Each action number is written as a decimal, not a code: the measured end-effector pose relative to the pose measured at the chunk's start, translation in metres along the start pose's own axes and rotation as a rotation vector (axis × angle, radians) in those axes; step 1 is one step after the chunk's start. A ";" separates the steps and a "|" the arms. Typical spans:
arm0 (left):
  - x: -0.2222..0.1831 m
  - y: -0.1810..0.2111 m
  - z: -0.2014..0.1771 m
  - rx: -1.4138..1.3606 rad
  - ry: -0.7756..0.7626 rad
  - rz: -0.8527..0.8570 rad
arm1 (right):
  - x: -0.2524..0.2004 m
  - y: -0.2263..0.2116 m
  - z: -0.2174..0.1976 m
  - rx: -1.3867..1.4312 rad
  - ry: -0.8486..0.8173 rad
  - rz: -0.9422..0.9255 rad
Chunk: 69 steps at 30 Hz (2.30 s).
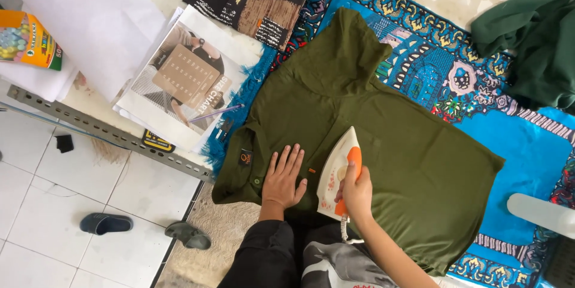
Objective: Ironing a green shirt on a patterned mat using a steam iron and a spray bottle.
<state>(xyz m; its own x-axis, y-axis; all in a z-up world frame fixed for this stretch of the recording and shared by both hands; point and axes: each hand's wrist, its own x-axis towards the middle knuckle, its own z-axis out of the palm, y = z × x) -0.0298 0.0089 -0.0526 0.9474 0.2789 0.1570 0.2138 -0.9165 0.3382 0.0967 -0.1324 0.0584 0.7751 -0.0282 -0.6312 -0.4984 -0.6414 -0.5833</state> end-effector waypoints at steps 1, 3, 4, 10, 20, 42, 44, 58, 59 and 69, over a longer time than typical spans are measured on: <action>0.002 0.000 0.000 0.000 0.001 -0.001 | 0.008 -0.006 -0.002 -0.001 0.000 -0.001; 0.001 0.002 -0.002 -0.021 0.002 -0.006 | 0.021 -0.014 -0.007 -0.070 0.013 -0.073; 0.003 0.002 -0.002 -0.020 0.001 -0.006 | 0.040 -0.024 -0.011 -0.068 0.012 -0.072; 0.002 0.002 -0.001 -0.007 -0.024 0.005 | 0.086 -0.067 -0.025 0.025 0.058 -0.201; 0.002 0.002 0.000 -0.001 -0.009 0.000 | 0.023 -0.008 -0.005 -0.011 -0.034 -0.108; 0.000 0.003 0.000 -0.001 -0.018 0.004 | 0.063 -0.052 -0.024 -0.098 -0.036 -0.201; 0.001 0.004 0.000 -0.014 -0.009 -0.001 | 0.036 -0.021 -0.019 -0.098 -0.047 -0.173; 0.003 0.005 -0.003 -0.022 0.012 0.004 | 0.039 -0.047 -0.024 -0.107 0.015 -0.237; 0.003 0.004 -0.005 -0.030 0.011 0.004 | 0.024 -0.037 -0.022 -0.145 -0.030 -0.196; 0.002 0.002 0.000 -0.021 -0.023 0.011 | 0.077 -0.003 -0.053 -0.379 0.041 -0.176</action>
<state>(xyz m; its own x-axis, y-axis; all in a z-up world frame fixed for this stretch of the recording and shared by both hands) -0.0274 0.0076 -0.0519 0.9548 0.2624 0.1396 0.1990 -0.9131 0.3558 0.1784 -0.1737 0.0382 0.8544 0.0817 -0.5131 -0.1844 -0.8756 -0.4465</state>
